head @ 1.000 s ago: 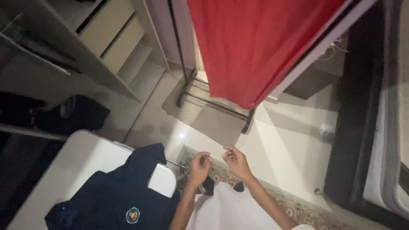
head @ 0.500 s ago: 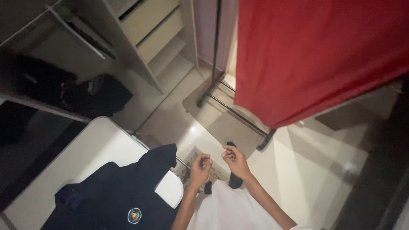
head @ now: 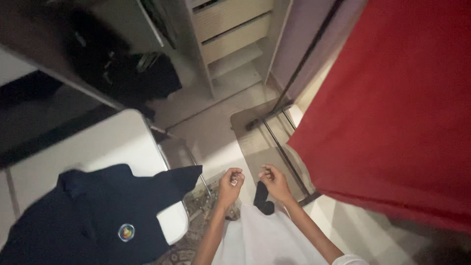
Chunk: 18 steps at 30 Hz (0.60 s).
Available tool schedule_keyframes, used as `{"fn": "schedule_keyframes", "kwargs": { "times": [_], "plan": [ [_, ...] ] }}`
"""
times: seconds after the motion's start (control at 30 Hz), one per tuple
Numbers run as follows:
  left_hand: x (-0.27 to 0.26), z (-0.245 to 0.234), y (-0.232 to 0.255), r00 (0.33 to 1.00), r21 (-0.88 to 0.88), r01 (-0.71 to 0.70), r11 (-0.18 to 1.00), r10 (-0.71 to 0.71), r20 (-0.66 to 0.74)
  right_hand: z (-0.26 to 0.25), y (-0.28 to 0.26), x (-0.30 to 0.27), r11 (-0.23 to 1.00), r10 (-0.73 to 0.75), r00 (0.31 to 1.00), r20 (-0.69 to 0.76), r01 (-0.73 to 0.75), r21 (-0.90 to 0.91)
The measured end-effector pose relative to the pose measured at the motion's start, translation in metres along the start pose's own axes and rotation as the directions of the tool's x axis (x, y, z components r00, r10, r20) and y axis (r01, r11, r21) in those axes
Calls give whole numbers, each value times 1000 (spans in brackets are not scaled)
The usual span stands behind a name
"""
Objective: The person lays a navy blazer on a table, smooths the fabric, and places the blazer onto a plastic clothes hanger.
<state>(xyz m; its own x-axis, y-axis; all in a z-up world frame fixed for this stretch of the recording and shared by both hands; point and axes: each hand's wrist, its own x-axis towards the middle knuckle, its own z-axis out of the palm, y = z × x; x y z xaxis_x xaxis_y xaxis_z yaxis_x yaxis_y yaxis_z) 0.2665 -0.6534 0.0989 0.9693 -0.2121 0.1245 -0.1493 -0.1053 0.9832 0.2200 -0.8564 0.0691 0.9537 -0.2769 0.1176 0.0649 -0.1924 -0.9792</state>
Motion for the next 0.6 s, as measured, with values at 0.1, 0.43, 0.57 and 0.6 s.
{"fn": "schedule_keyframes", "kwargs": {
  "times": [0.1,0.43,0.57,0.6],
  "plan": [
    [2,16,-3,997,-2,12,1000,-12,-72,-22,-9,26,999,-16,997,76,19,-36],
    [9,41,1,955,10,28,1000,-24,-297,-26,-34,87,991,-20,959,281,56,-118],
    [23,34,-1,953,-220,45,974,-108,-283,-10,-40,108,993,-60,929,366,92,-72],
    [28,31,-1,951,-218,35,975,-100,-292,-6,-41,114,995,-46,917,395,79,-68]
  ]
}}
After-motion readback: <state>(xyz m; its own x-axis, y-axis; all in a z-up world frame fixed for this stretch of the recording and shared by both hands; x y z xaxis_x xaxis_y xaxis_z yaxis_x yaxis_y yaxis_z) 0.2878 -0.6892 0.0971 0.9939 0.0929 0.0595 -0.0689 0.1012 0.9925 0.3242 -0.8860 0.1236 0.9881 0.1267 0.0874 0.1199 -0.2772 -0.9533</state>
